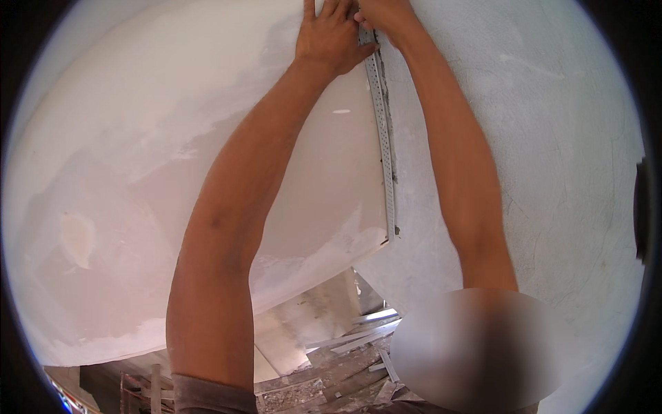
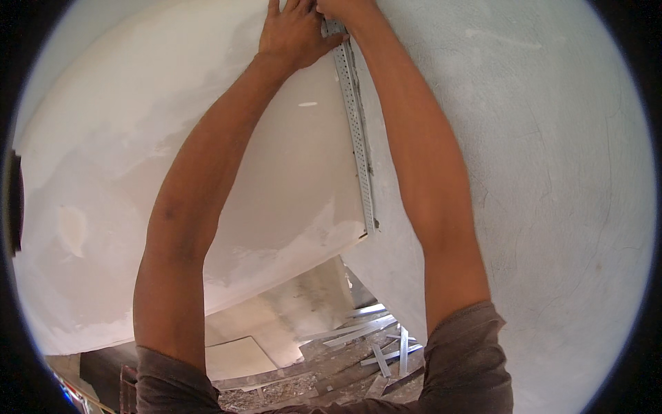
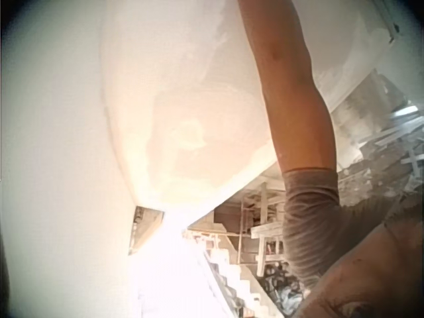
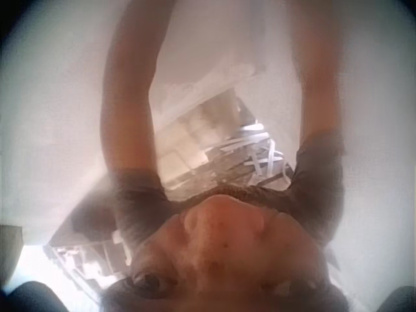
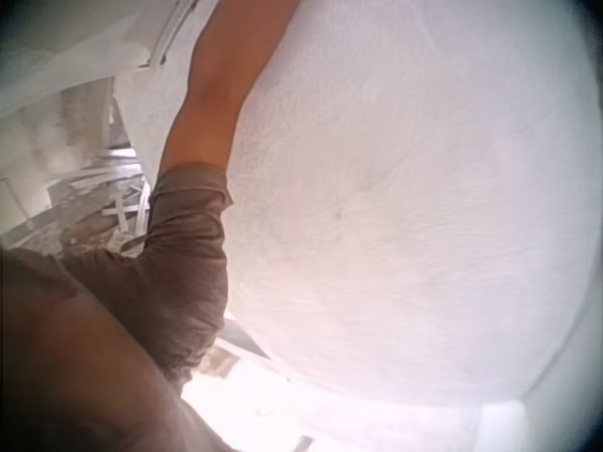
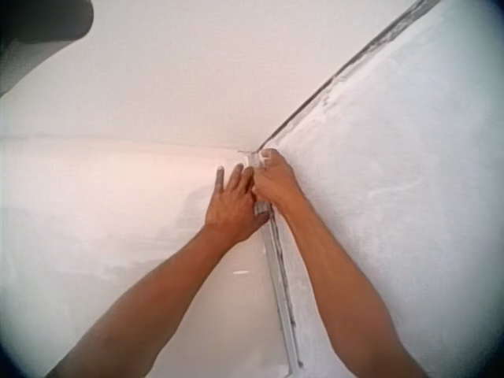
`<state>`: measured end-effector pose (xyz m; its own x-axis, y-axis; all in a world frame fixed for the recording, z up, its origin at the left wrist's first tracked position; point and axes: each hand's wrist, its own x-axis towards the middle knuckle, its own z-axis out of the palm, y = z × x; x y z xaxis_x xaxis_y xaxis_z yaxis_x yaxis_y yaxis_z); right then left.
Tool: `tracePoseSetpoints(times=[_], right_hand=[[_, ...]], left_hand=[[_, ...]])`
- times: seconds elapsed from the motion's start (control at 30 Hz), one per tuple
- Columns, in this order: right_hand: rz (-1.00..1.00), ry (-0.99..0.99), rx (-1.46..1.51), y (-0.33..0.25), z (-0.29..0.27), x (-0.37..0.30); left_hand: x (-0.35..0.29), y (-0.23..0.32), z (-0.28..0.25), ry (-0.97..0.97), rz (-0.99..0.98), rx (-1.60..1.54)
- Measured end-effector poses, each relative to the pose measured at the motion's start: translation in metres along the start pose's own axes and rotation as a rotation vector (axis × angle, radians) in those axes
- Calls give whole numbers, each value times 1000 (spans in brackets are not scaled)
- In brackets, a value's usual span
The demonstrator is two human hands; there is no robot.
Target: The person measures and cuts a metal corner bead using snips, then fits the corner bead onto a wall edge on a construction site.
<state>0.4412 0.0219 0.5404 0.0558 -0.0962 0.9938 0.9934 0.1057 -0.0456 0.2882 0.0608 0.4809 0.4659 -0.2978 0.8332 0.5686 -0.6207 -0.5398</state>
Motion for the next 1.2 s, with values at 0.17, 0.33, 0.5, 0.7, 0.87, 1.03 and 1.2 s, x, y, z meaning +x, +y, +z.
tracePoseSetpoints(times=[0.17, 0.33, 0.5, 0.7, 0.87, 1.03, 1.2], right_hand=[[113, 37, 297, -74, -56, -161], [29, 3, 78, -80, -51, -261], [96, -153, 210, -67, -46, -274], [181, -134, 120, -92, -59, -334], [244, -220, 104, -87, -44, -364], [271, -240, 144, -88, -45, -366], [263, -161, 125, -91, -44, -364]], left_hand=[[-4, -12, -2, -84, 20, 45], [4, -4, -3, -127, 30, 81], [8, 1, -2, -164, 37, 115], [1, -1, -3, -176, 60, 145], [2, 6, 7, -167, 73, 118], [-55, 25, 8, -60, 320, 89], [-111, 36, -4, -193, 505, 21]])
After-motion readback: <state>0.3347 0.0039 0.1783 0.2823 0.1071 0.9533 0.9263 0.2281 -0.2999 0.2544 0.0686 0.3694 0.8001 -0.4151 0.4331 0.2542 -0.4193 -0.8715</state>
